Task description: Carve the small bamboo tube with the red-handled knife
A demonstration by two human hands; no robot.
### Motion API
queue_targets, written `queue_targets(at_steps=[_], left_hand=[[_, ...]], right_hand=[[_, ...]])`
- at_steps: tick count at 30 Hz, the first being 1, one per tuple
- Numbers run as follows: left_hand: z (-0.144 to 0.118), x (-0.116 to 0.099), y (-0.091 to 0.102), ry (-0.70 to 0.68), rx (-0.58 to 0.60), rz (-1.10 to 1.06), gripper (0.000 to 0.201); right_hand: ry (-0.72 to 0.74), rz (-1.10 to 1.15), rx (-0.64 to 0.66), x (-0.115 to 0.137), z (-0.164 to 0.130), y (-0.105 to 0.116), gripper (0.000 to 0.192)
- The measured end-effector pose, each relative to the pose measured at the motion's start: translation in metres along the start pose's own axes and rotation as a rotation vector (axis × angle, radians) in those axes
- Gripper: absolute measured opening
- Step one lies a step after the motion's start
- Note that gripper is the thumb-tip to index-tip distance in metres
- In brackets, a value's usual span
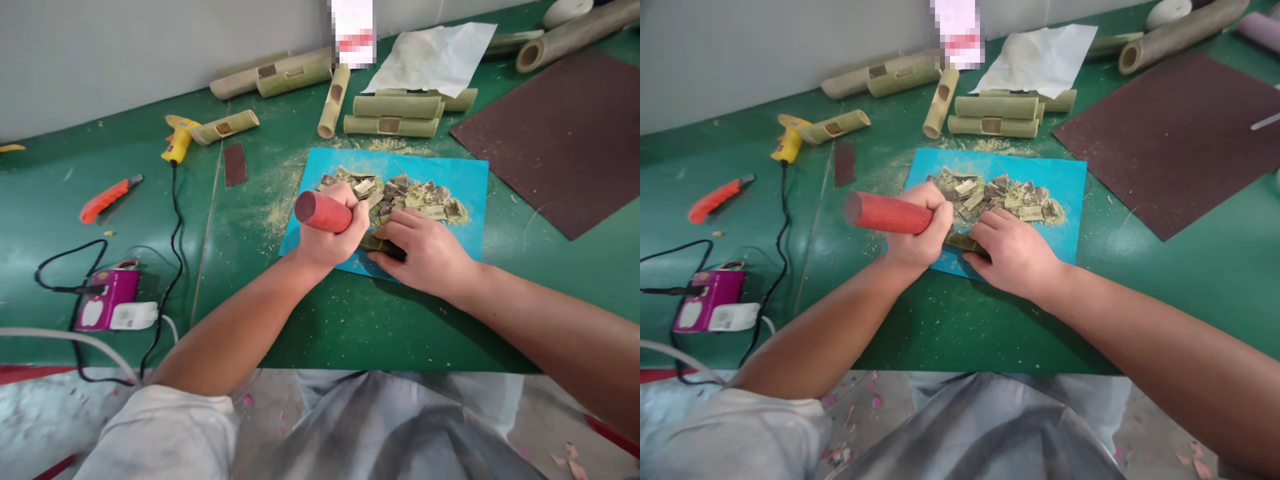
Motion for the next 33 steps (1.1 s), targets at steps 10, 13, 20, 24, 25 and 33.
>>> queue_targets(at_steps=[10, 13, 20, 24, 25, 33], left_hand=[[-0.01, 0.0, -0.002, 0.056, -0.17, -0.103, 0.049], [-0.014, 0.012, 0.007, 0.188, -0.275, -0.113, 0.047], [-0.009, 0.007, 0.006, 0.121, -0.131, -0.095, 0.044], [-0.01, 0.007, 0.007, 0.115, -0.136, -0.058, 0.043], [-0.009, 0.006, 0.006, 0.105, -0.136, -0.048, 0.043], [-0.007, 0.003, 0.006, 0.046, -0.146, -0.054, 0.041]], right_hand=[[0.015, 0.063, 0.003, -0.004, 0.005, 0.004, 0.021], [-0.003, 0.036, 0.006, -0.005, 0.005, 0.003, 0.018], [-0.005, -0.003, 0.004, -0.003, 0.004, 0.003, 0.019], [-0.041, -0.008, 0.03, -0.005, 0.004, 0.001, 0.017], [-0.046, -0.006, 0.034, -0.005, 0.004, 0.001, 0.016], [-0.043, -0.018, 0.032, -0.005, 0.005, 0.002, 0.017]])
Point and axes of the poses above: each hand's wrist, its own z-axis towards the middle knuckle, its own y-axis out of the back of the hand, x = y × z, the point moved 7 cm from there along z, towards the middle knuckle, and after that the axes turned 14 degrees about -y, right-handed, at the moved point
